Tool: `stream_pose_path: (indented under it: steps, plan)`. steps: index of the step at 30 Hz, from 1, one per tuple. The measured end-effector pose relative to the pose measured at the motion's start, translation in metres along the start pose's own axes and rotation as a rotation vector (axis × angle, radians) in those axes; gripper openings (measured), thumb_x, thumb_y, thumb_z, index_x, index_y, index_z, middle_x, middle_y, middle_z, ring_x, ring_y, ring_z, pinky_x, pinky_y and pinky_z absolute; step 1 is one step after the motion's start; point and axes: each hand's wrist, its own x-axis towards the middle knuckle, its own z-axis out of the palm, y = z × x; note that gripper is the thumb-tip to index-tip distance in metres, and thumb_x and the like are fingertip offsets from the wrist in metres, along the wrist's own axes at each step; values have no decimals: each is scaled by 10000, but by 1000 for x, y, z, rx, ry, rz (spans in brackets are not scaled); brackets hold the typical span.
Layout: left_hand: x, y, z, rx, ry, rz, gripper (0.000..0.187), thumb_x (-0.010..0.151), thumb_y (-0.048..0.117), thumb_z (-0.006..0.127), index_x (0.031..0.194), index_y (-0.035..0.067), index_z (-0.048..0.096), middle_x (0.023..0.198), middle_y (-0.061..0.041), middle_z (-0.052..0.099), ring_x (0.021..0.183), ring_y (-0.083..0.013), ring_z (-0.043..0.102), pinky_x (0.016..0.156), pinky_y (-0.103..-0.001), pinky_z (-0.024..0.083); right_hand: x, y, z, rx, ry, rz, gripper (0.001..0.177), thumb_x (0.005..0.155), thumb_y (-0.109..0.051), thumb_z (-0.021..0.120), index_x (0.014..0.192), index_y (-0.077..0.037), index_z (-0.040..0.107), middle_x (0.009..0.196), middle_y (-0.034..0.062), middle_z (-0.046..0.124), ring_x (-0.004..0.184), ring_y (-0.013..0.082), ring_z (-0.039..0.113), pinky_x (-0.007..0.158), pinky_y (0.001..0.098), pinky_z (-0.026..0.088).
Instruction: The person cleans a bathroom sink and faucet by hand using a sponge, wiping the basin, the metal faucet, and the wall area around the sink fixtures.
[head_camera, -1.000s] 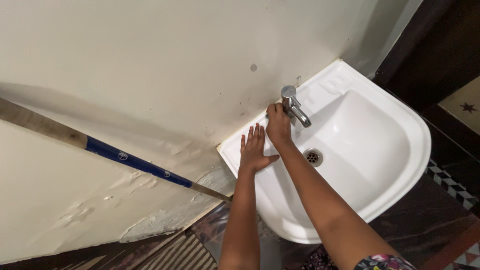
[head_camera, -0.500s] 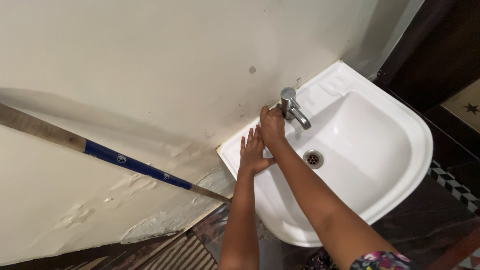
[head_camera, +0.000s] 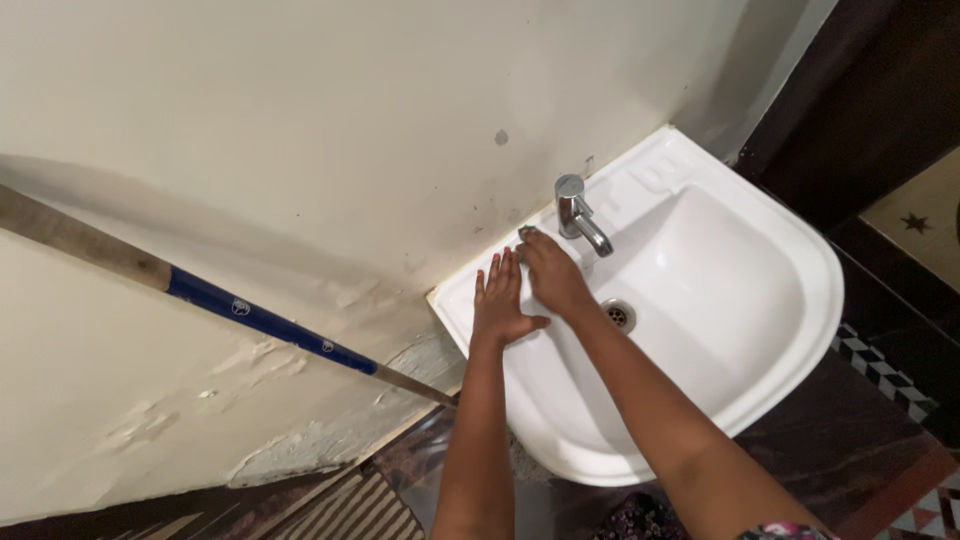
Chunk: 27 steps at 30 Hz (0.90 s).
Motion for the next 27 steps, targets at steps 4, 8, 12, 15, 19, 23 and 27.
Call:
stream_pose_path:
  steps: [4, 8, 12, 15, 19, 23, 27]
  plan:
    - [2, 0, 2, 12, -7, -6, 1396, 562, 633, 836, 1636, 119, 109, 1733, -88, 36, 1598, -222, -17, 1265, -474, -23, -1, -10, -2, -181, -55, 56, 525, 962, -176, 541, 1421, 79, 528, 1506, 304, 462, 1419, 382, 417, 1203, 488, 281]
    - [4, -2, 9, 23, 61, 10, 1366, 546, 591, 840, 1630, 105, 166, 1731, -102, 81, 1601, -232, 24, 1268, -484, 11, 2, -13, -1, -207, -110, 145, 622, 935, -238, 513, 1468, 77, 449, 1559, 297, 395, 1472, 380, 345, 1213, 461, 221]
    - [0, 0, 13, -2, 160, 26, 1380, 511, 547, 847, 1633, 80, 192, 1724, -95, 161, 1596, -239, 112, 1271, -489, 82, -10, -8, -18, -115, -236, 24, 540, 1019, -221, 479, 1497, 29, 467, 1575, 242, 421, 1499, 339, 367, 1259, 459, 224]
    - [-7, 5, 12, -9, 157, 14, 1366, 497, 526, 856, 1629, 106, 216, 1711, -76, 199, 1595, -251, 139, 1273, -485, 123, -20, -16, -31, -108, -221, 20, 543, 1022, -250, 502, 1482, 37, 468, 1563, 246, 430, 1487, 342, 379, 1261, 458, 240]
    - [-13, 12, 12, 30, 138, 16, 1392, 483, 517, 865, 1626, 95, 193, 1711, -88, 183, 1587, -266, 131, 1266, -478, 131, -30, -24, -45, -133, -166, 1, 568, 1002, -267, 533, 1462, 59, 466, 1530, 268, 443, 1463, 367, 387, 1228, 478, 249]
    - [-14, 19, 13, 43, 76, -24, 1426, 530, 611, 856, 1638, 99, 120, 1720, -86, 124, 1590, -275, 72, 1265, -487, 101, -41, -15, -61, -153, -93, 102, 550, 1001, -259, 545, 1451, 51, 480, 1526, 255, 454, 1444, 366, 410, 1211, 497, 266]
    - [-9, 29, 12, 38, 2, -65, 1434, 553, 653, 843, 1645, 116, 84, 1730, -72, 77, 1595, -279, 24, 1269, -495, 72, -39, -6, -67, -115, -26, 123, 491, 988, -175, 573, 1415, 64, 539, 1477, 256, 521, 1379, 386, 490, 1154, 481, 364]
